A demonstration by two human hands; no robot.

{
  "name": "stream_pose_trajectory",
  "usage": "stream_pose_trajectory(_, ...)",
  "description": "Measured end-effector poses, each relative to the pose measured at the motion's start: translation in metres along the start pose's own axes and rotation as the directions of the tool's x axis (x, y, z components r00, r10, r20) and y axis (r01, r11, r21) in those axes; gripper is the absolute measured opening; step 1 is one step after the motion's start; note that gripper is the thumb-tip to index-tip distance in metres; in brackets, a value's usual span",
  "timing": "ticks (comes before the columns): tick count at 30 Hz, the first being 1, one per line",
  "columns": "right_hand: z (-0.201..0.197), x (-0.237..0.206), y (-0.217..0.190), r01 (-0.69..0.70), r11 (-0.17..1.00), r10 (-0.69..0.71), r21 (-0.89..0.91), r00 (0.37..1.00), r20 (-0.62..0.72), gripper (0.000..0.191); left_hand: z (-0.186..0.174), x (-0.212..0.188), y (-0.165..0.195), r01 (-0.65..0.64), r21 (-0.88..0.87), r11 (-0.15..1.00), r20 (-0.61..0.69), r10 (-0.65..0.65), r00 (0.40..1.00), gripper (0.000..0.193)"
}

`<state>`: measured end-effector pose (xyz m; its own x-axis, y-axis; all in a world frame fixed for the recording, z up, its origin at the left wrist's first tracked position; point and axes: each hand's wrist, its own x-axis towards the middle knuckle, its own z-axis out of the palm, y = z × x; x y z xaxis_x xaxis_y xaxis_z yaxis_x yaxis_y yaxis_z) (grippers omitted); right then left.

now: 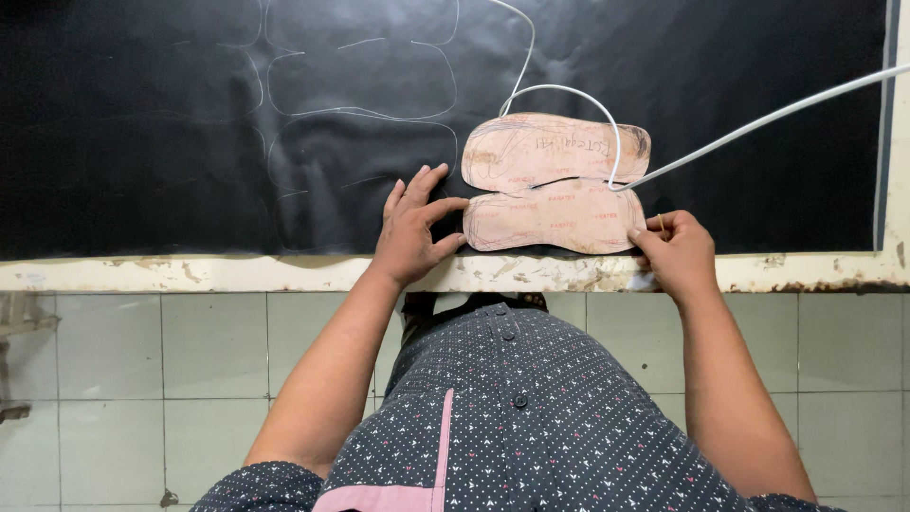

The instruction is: The person places cardboard sole-shaped templates on a black sheet laid on a work table and traces around them with a pen, repositioning the templates to draw outlines at different spots on the sheet. They hold each template steady with one hand while tracing with the other.

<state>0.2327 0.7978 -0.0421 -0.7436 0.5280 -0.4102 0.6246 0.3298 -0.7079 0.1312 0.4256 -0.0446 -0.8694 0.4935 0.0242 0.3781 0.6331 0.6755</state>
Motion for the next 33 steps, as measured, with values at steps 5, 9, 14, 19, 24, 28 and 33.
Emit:
stream_pose_trajectory(5,0.001,-0.001,-0.001,0.025,0.999,-0.025,0.024,1.0,-0.01,0.029,-0.002,0.001,0.001,-0.001,-0.008,1.0,-0.004,0.001,1.0,0.047)
stream_pose_trajectory(9,0.0,-0.004,-0.004,0.028,1.0,-0.028,0.011,1.0,-0.011,0.028,-0.003,0.001,0.002,0.011,-0.009,1.0,0.01,-0.011,1.0,0.047)
stream_pose_trajectory(14,0.0,-0.006,-0.009,0.013,1.0,-0.013,-0.009,1.0,-0.021,0.026,-0.005,0.001,0.005,0.002,-0.011,1.0,-0.002,-0.002,1.0,0.047)
stream_pose_trajectory(19,-0.001,-0.007,-0.013,0.032,0.996,-0.033,-0.083,0.999,-0.011,0.03,0.0,0.005,0.008,0.031,0.026,0.999,-0.007,-0.031,0.999,0.047)
stream_pose_trajectory(24,-0.003,-0.001,-0.015,0.028,0.952,-0.032,-0.305,0.999,-0.008,0.034,0.037,0.008,0.019,-0.183,0.213,0.96,0.141,0.155,0.978,0.037)
stream_pose_trajectory(28,-0.001,-0.004,-0.024,0.223,0.824,-0.278,-0.521,0.96,-0.028,0.033,0.078,0.006,0.049,-0.429,0.282,0.858,0.236,0.372,0.898,0.04)
stream_pose_trajectory(33,0.027,-0.032,-0.066,0.724,0.602,-0.765,-0.336,0.644,0.019,0.014,0.095,-0.001,0.071,-0.449,0.517,0.729,0.264,0.363,0.894,0.058)
